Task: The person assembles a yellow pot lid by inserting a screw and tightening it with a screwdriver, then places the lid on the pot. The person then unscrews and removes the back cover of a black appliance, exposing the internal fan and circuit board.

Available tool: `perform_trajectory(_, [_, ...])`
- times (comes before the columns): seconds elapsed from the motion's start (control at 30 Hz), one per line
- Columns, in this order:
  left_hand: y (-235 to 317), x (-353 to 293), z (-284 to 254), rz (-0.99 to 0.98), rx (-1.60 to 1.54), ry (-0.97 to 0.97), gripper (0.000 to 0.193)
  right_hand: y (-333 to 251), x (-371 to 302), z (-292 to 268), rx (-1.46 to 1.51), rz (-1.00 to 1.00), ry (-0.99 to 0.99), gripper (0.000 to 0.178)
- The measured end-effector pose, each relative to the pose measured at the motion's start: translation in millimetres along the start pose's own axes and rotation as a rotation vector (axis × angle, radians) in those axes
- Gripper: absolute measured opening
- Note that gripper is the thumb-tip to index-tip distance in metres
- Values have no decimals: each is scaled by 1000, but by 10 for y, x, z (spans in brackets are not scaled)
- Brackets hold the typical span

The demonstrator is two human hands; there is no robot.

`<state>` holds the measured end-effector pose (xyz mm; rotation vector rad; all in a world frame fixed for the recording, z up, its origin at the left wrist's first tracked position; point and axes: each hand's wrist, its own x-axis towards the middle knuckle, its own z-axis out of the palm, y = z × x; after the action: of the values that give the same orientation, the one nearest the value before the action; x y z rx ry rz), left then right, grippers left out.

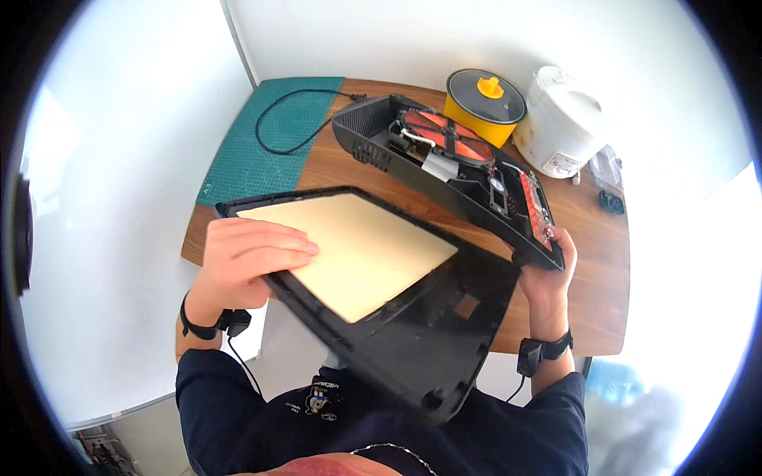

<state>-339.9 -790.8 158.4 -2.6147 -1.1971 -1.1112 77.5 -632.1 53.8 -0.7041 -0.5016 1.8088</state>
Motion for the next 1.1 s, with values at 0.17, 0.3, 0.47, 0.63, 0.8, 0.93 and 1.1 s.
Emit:
perform_trajectory(0.17, [208,18,-531,-181,-199,123,28,-103,-57,-38,-52,69,-38,31])
perform_trajectory(0.3, [-16,-134,-1030,-477,-311,266,14,-67,-318,208,34,-25,-133,28])
perform_trajectory(0.47, [-146,-123,-1434,-443,-622,410,28,-117,-672,296,7,5,-160,40])
perform_trajectory(0.63, [-335,-84,-1269,-664,-933,654,39,-133,-873,328,-47,54,-102,51])
perform_trajectory(0.8, [-987,-202,-1322,-800,-975,772,35,-25,-545,99,-107,52,-61,40])
perform_trajectory(0.93, [-1330,-158,-1454,-900,-710,848,34,33,-448,-50,-78,51,-48,39])
perform_trajectory(1.1, [-1562,54,-1565,-931,-127,801,25,66,-240,-282,-57,78,-69,39])
